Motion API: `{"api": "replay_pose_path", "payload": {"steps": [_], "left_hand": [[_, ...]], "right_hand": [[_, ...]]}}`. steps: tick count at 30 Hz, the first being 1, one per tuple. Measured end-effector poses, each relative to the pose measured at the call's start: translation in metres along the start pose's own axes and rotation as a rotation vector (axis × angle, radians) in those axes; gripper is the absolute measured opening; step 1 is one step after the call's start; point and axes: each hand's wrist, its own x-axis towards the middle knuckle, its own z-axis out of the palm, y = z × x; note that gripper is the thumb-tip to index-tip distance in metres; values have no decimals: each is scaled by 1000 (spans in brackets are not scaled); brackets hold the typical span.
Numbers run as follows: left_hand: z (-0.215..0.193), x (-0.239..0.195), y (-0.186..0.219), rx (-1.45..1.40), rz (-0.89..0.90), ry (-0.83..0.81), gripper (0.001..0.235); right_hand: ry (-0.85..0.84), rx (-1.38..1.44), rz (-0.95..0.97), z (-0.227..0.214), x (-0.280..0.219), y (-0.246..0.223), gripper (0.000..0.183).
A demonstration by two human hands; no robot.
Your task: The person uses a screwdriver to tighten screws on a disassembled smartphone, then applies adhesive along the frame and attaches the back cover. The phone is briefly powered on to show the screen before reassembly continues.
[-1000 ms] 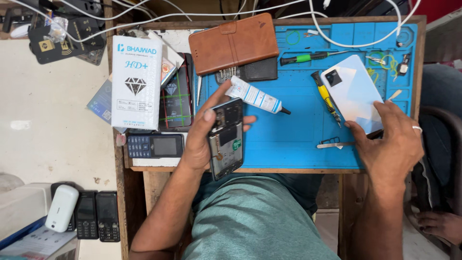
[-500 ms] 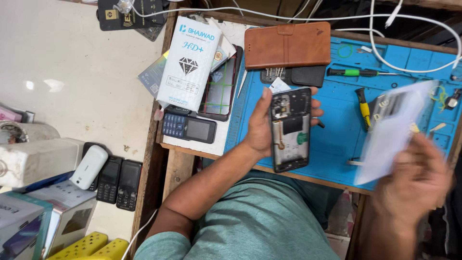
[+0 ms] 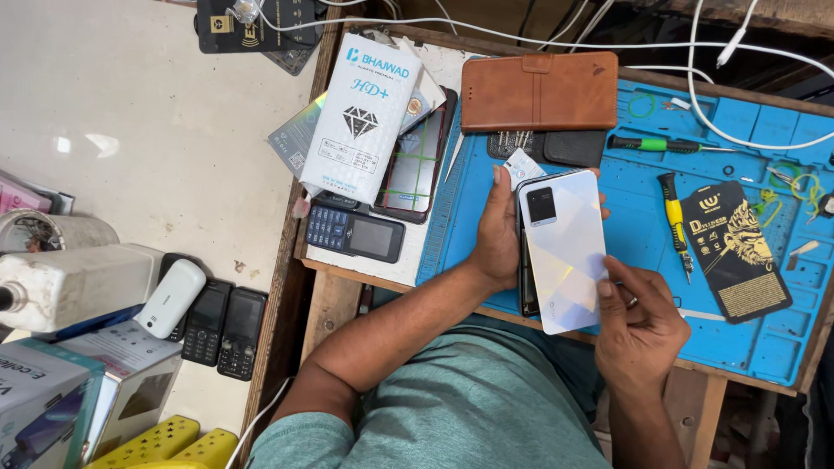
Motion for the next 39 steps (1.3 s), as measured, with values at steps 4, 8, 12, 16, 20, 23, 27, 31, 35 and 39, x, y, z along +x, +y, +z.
{"api": "replay_pose_path", "payload": {"steps": [4, 8, 12, 16, 20, 23, 27, 31, 35, 39], "left_hand": [[2, -1, 3, -22, -18, 4, 102], [3, -3, 5, -6, -30, 8, 103], [4, -3, 6, -3, -24, -8, 102], [6, -3, 8, 75, 5, -61, 92], [9, -4, 12, 190, 6, -68, 79], [11, -4, 15, 209, -8, -66, 78], [13, -4, 15, 224, -9, -80, 77], [14, -5, 13, 271, 3, -93, 78], [16, -7, 13, 319, 15, -103, 81], [18, -8, 14, 360, 28, -113, 83]], "right_hand": [[-10, -3, 68, 3, 0, -2, 26], [-18, -43, 96, 4, 1, -3, 27], [-28, -88, 74, 5, 1, -6, 27], [-32, -70, 112, 5, 0, -10, 27], [-34, -134, 60, 5, 0, -15, 27], [-34, -351, -106, 6, -2, -19, 30], [-66, -600, -211, 8, -1, -24, 55], [-88, -721, -338, 8, -1, -29, 83], [-90, -742, -339, 8, -3, -31, 86], [-88, -784, -341, 8, -2, -32, 83]]}}
